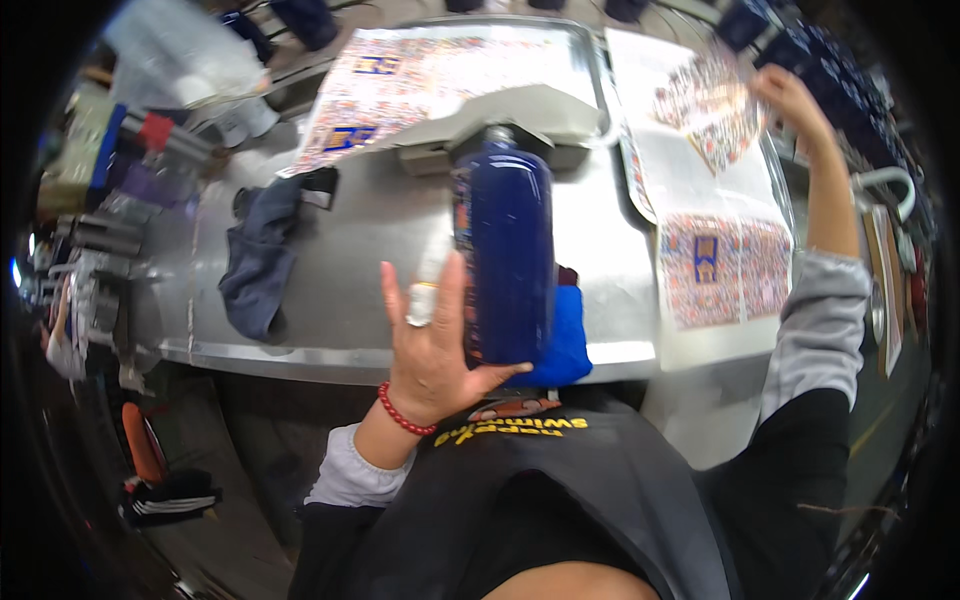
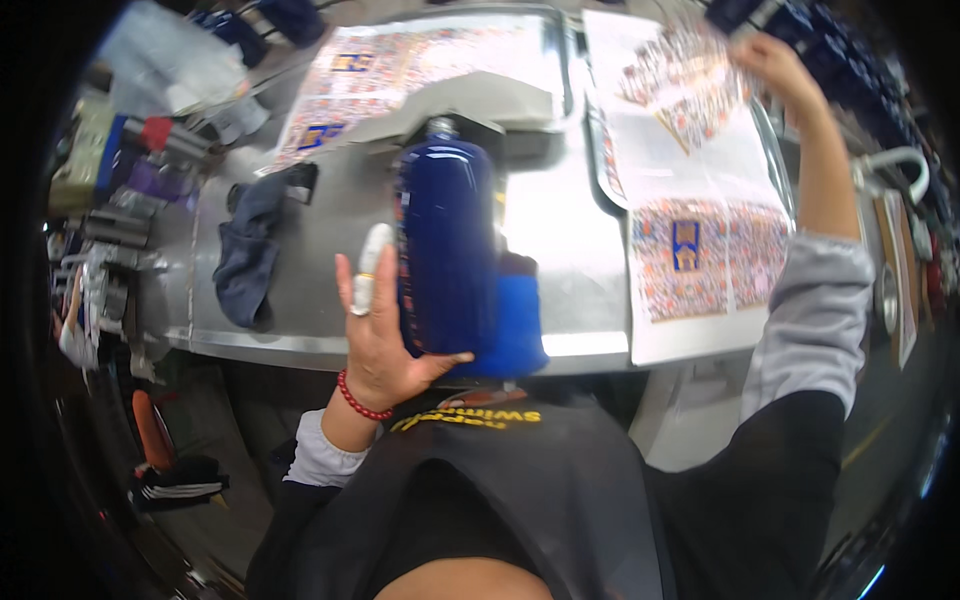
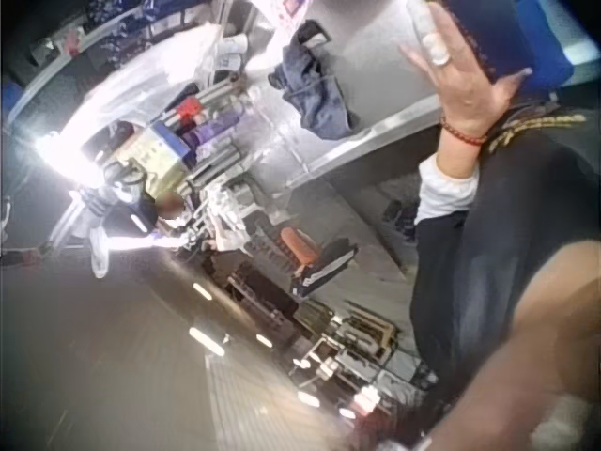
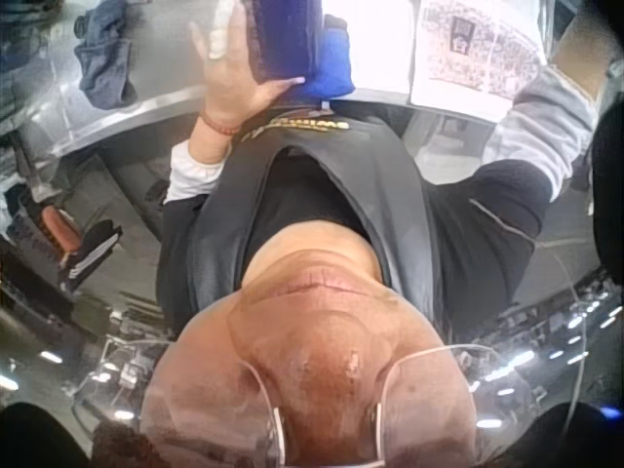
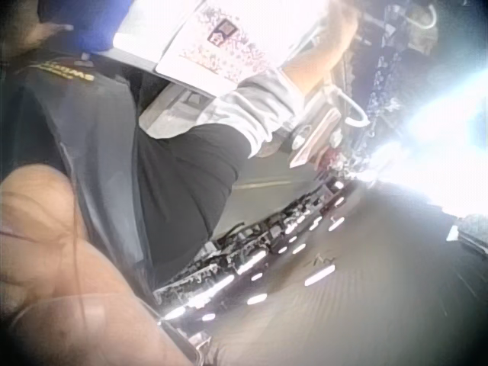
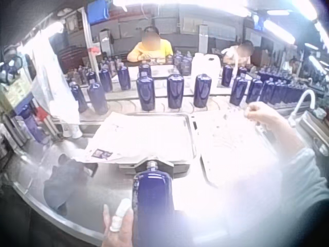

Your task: The person places a decorative label onto a blue bottle, smooths it with a green tool, and then moves several similar bottles on the floor. The person repeats the labeling process on another bottle.

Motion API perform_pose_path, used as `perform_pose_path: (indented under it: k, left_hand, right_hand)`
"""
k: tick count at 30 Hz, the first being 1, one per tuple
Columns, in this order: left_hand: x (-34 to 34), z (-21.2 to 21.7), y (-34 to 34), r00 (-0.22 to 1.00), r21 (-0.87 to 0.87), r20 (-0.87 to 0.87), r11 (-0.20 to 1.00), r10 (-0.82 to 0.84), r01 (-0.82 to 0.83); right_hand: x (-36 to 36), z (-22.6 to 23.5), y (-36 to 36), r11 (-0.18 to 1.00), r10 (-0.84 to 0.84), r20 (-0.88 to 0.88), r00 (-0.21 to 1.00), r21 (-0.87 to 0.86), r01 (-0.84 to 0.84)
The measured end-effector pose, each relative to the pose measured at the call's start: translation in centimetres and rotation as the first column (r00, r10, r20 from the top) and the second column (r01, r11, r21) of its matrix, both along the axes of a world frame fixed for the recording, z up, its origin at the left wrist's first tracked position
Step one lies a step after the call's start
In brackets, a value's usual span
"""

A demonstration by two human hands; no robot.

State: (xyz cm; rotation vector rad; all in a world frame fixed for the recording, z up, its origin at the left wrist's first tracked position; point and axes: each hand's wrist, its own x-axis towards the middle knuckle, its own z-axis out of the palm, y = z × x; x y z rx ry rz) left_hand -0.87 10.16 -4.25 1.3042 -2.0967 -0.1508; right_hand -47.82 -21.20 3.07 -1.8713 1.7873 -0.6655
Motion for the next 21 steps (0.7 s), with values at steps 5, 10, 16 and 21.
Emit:
perform_pose_path:
  k: [5, 10, 16, 21]
  left_hand:
    - [0.2, 0.1, 0.1, 0.999, 0.036, 0.045, 0.999, -0.021, 0.019]
    - [0.4, -1.3, 0.2, 0.997, 0.096, -0.047, 0.993, -0.057, 0.061]
    - [1.1, -3.2, 0.0, 0.976, 0.151, -0.185, 0.979, -0.111, 0.14]
    - [2.0, -3.0, -0.1, 0.981, 0.195, -0.148, 0.969, -0.122, 0.15]
  right_hand:
    - [-3.6, -14.8, -0.9, 0.991, -0.093, -0.238, 0.967, -0.113, 0.068]
    - [-3.3, -15.0, 0.0, 0.977, -0.108, -0.345, 0.932, -0.208, 0.037]
    - [2.9, -4.5, 3.2, 0.884, 0.069, -0.525, 0.848, -0.362, -0.295]
    - [10.3, 4.8, 8.9, 0.79, 0.277, -0.559, 0.782, -0.331, -0.517]
